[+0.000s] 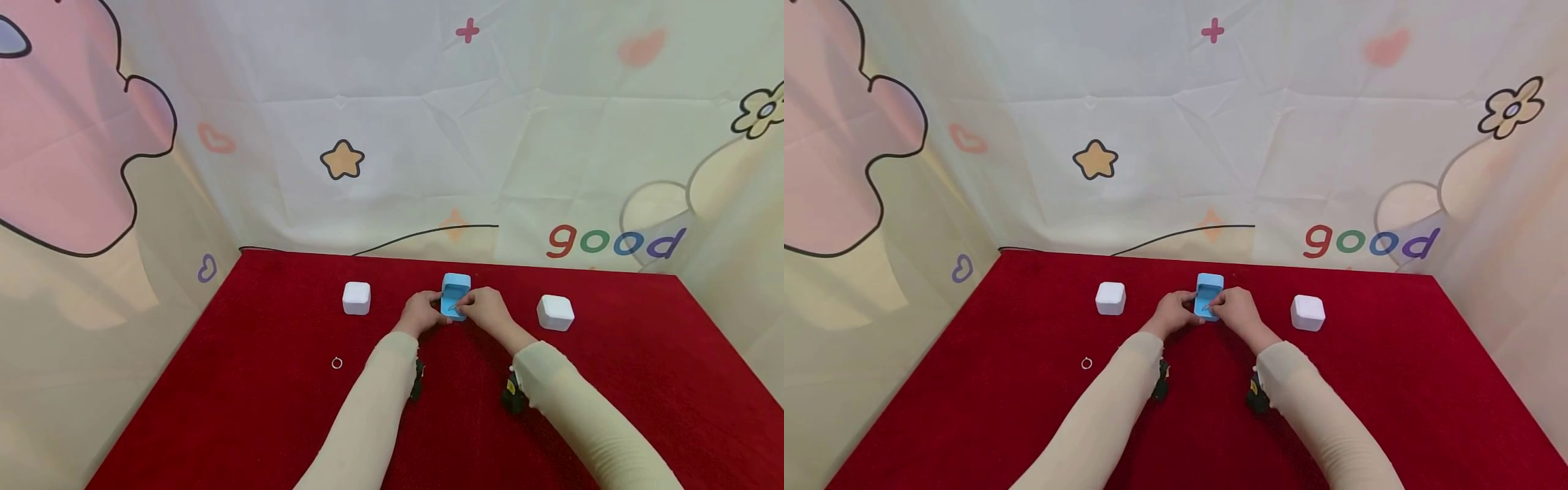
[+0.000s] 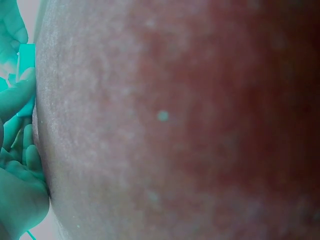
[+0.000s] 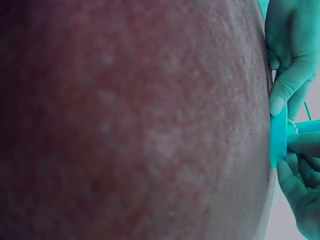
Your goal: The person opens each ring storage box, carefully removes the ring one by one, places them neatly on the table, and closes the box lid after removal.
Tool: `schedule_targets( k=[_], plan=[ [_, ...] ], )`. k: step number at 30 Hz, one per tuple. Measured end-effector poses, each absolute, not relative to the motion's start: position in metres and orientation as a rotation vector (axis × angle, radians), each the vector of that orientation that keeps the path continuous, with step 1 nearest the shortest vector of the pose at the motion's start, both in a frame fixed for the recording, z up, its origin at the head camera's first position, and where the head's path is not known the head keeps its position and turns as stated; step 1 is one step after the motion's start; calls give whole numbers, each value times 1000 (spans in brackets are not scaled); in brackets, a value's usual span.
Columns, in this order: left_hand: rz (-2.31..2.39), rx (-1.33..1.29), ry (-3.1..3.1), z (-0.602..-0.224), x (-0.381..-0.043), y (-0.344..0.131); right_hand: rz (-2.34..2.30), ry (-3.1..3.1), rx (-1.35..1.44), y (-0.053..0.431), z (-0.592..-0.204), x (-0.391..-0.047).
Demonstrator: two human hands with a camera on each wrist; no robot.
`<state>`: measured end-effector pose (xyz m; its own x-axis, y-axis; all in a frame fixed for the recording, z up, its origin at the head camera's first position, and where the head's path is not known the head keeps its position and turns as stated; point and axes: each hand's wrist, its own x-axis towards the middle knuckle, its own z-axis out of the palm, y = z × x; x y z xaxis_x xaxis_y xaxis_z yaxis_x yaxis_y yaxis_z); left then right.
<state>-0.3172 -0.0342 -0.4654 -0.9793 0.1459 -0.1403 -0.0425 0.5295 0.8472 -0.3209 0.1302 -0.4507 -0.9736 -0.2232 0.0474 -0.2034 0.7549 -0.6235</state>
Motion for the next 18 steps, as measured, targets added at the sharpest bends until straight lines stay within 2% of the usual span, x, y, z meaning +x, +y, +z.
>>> schedule_targets(
  k=[18],
  plan=[
    [1401,62,2586,-463,-314,-34,-1092,2883,-308,134,-455,-323]
  ],
)
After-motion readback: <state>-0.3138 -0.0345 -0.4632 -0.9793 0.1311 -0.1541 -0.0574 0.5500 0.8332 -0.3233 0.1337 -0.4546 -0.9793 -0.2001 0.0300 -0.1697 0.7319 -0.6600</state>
